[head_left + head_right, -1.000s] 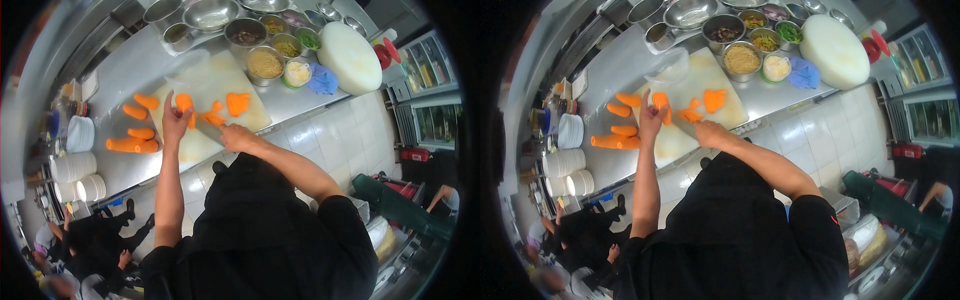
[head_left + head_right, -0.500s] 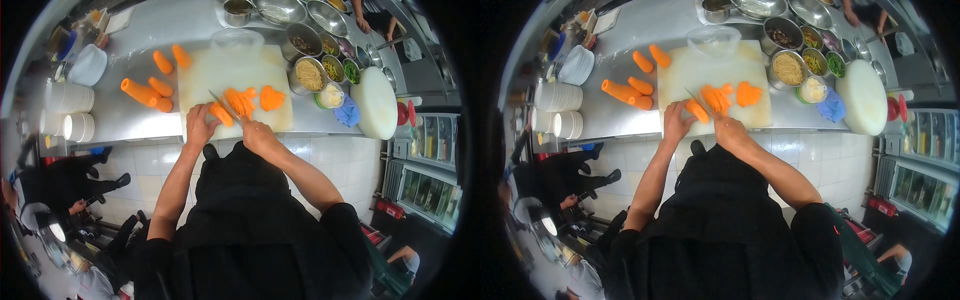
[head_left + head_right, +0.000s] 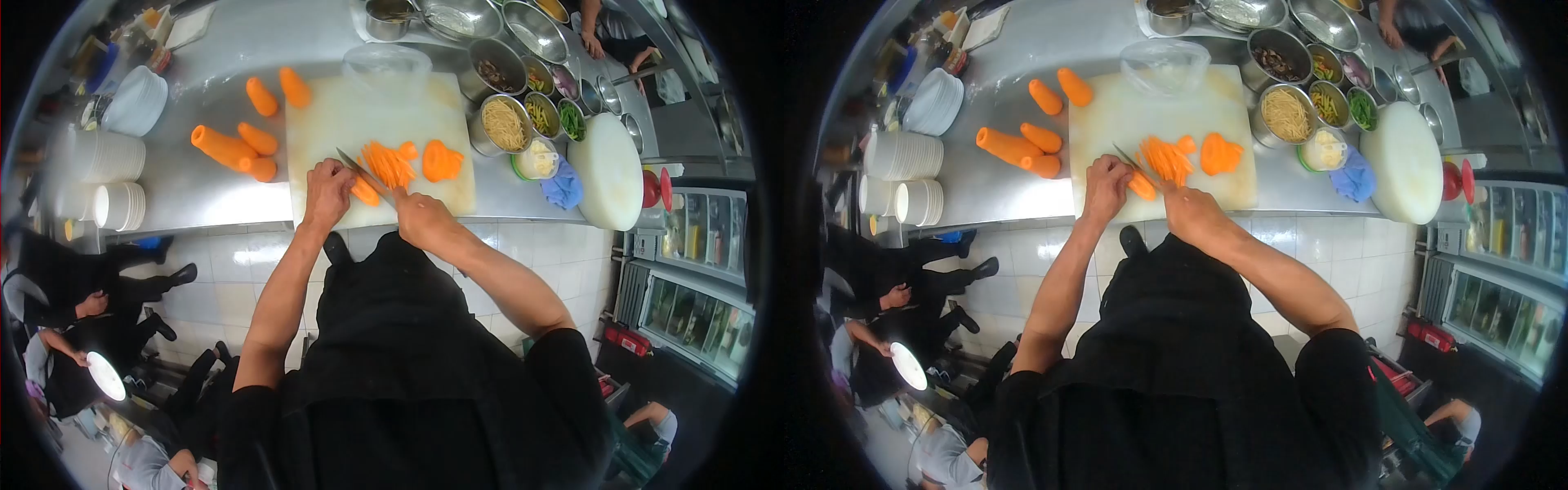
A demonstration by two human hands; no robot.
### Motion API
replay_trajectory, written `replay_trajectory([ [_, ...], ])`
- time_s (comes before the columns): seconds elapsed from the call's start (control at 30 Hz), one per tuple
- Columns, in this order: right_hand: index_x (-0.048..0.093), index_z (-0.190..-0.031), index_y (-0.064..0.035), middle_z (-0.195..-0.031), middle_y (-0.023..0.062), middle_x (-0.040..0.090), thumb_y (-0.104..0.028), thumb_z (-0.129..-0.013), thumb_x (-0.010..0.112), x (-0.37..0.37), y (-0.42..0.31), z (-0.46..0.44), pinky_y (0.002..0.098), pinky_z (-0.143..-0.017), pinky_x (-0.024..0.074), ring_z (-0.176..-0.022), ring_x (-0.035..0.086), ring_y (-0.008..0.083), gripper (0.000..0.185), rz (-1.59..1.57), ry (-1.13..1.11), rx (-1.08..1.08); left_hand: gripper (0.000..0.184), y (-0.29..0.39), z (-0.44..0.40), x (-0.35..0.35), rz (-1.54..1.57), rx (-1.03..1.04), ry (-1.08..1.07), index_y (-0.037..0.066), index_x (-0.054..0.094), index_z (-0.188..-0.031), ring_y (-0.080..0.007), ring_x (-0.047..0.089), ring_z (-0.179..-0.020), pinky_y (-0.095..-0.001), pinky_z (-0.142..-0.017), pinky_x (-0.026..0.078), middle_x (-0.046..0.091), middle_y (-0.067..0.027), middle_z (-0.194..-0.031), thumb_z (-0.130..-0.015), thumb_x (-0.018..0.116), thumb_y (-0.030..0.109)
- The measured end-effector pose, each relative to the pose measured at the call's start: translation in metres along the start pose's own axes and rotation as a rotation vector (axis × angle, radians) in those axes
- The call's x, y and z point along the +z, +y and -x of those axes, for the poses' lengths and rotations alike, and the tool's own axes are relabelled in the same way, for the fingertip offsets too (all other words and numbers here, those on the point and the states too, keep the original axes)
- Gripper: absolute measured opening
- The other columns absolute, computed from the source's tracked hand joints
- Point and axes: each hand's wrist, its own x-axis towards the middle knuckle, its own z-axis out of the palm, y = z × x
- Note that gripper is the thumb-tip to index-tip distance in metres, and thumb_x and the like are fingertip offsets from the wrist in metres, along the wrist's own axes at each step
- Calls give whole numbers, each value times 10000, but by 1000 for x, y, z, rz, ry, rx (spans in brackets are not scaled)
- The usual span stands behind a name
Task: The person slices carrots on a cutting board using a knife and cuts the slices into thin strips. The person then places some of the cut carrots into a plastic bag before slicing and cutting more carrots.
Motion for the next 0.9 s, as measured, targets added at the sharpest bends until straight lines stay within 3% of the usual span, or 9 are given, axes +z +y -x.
replay_trajectory([
  [0.33,477,-1010,70,-743,291,629,18,-807,499,18,8,-16,532,-641,512,-724,641,467,211,-18,-24,8,161,4,5,3,52,-5,101,116,652,-818,-291,538,-873,-412,-759,397,559,-67,-911,-727,673,-15],
  [0.43,475,-1015,75,-709,274,626,10,-810,510,-8,-7,-5,532,-631,511,-705,642,460,218,-7,-46,14,166,4,5,4,54,-17,121,117,652,-815,-294,540,-864,-417,-759,400,561,-67,-904,-723,671,-20],
  [0.67,476,-1052,70,-752,284,632,11,-809,502,28,3,-12,520,-669,515,-739,647,451,251,-32,38,35,150,5,10,2,52,-30,102,103,654,-793,-290,547,-883,-410,-777,412,574,-70,-903,-723,675,-27],
  [0.77,481,-1067,73,-733,278,633,12,-811,497,3,-3,-13,520,-652,520,-708,645,450,264,4,-96,29,156,6,5,3,68,-32,129,93,655,-790,-290,551,-886,-410,-774,418,577,-74,-901,-711,678,-39],
  [0.9,491,-1076,82,-707,263,637,7,-811,500,24,-5,-10,513,-643,528,-693,653,440,275,-35,50,-6,162,2,7,5,90,-25,149,81,656,-796,-296,555,-872,-412,-753,427,579,-82,-891,-704,677,-50],
])
